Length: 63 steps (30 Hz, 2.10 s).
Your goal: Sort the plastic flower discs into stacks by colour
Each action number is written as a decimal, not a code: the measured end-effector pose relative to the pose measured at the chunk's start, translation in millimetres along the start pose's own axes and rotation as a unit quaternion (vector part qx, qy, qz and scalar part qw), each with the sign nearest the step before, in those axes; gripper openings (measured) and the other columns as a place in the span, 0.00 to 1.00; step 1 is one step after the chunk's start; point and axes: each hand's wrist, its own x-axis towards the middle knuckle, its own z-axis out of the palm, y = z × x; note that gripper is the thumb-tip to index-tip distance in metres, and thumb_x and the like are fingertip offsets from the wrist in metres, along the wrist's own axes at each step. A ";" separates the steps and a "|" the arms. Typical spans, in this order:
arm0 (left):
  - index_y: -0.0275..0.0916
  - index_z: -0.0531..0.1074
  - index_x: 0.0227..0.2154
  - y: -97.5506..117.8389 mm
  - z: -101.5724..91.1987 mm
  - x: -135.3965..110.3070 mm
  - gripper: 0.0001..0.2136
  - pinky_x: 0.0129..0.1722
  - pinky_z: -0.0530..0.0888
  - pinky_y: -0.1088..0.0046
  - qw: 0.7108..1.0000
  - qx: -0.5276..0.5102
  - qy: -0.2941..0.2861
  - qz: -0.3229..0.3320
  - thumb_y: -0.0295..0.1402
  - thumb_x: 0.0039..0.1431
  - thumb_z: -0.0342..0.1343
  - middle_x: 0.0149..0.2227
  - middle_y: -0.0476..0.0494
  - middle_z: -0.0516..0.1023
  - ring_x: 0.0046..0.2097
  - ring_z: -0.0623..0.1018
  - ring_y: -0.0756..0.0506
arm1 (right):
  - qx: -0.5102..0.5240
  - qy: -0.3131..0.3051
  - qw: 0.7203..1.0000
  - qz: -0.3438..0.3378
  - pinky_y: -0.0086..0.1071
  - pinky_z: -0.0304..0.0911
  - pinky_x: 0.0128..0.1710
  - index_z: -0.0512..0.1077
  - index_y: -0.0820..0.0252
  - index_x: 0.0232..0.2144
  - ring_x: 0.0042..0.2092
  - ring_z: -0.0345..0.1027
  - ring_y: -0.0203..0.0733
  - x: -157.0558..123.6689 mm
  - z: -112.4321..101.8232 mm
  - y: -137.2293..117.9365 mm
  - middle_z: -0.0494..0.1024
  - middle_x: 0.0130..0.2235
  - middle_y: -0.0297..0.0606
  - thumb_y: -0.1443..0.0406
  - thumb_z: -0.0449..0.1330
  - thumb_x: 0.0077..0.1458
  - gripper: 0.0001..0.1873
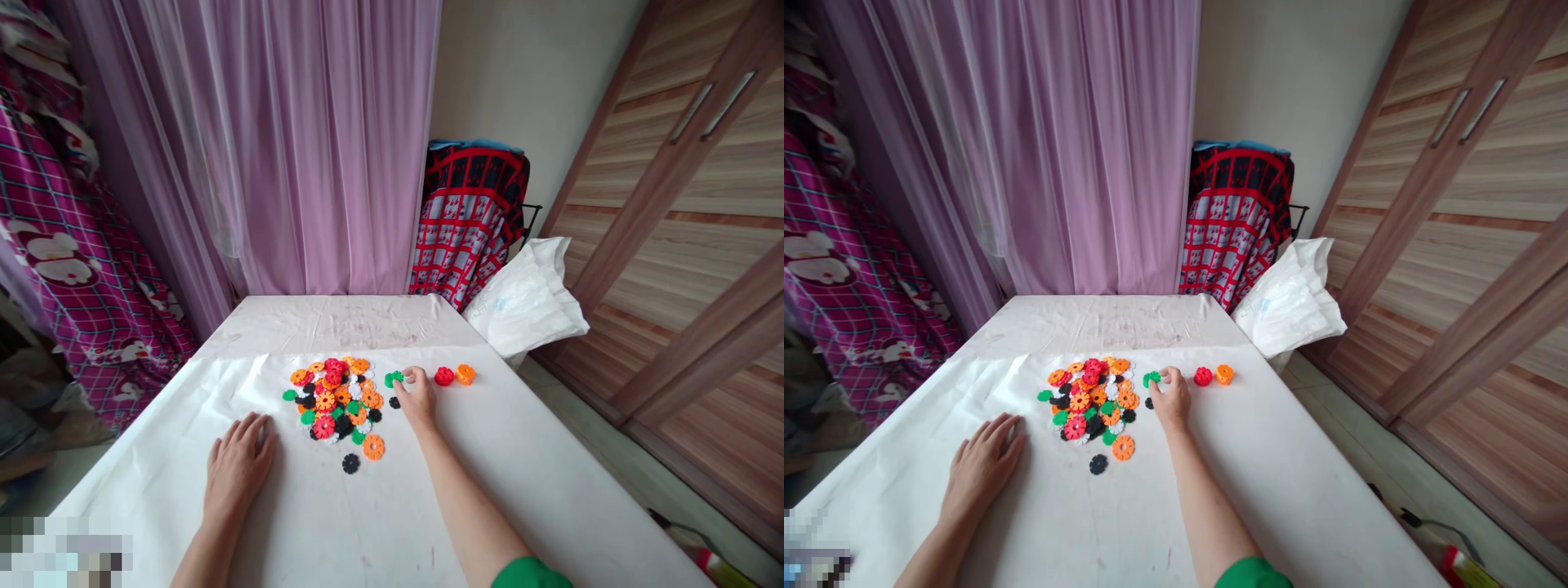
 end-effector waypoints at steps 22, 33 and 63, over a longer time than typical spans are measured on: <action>0.45 0.74 0.53 3.7 -8.0 7.0 0.22 0.64 0.60 0.49 0.999 -0.030 -0.007 0.009 0.42 0.66 0.40 0.62 0.43 0.71 0.66 0.65 0.38 | -0.064 -0.041 0.996 -0.036 0.34 0.64 0.40 0.71 0.55 0.38 0.37 0.72 0.43 5.5 11.5 1.7 0.80 0.38 0.37 0.61 0.59 0.46 0.14; 0.45 0.74 0.52 6.8 -10.4 6.9 0.21 0.65 0.58 0.48 0.999 -0.043 -0.005 0.006 0.42 0.66 0.41 0.62 0.42 0.71 0.66 0.65 0.38 | -0.026 -0.073 0.995 -0.058 0.31 0.63 0.35 0.72 0.55 0.28 0.31 0.71 0.40 -24.9 -15.9 -9.3 0.79 0.29 0.34 0.64 0.55 0.52 0.05; 0.44 0.74 0.53 9.4 -12.6 5.3 0.21 0.65 0.57 0.48 0.999 -0.050 -0.010 0.006 0.42 0.66 0.42 0.63 0.41 0.70 0.66 0.64 0.37 | -0.152 -0.109 0.977 -0.103 0.34 0.63 0.40 0.78 0.54 0.32 0.38 0.72 0.44 -28.0 -32.8 0.2 0.81 0.35 0.36 0.64 0.62 0.50 0.06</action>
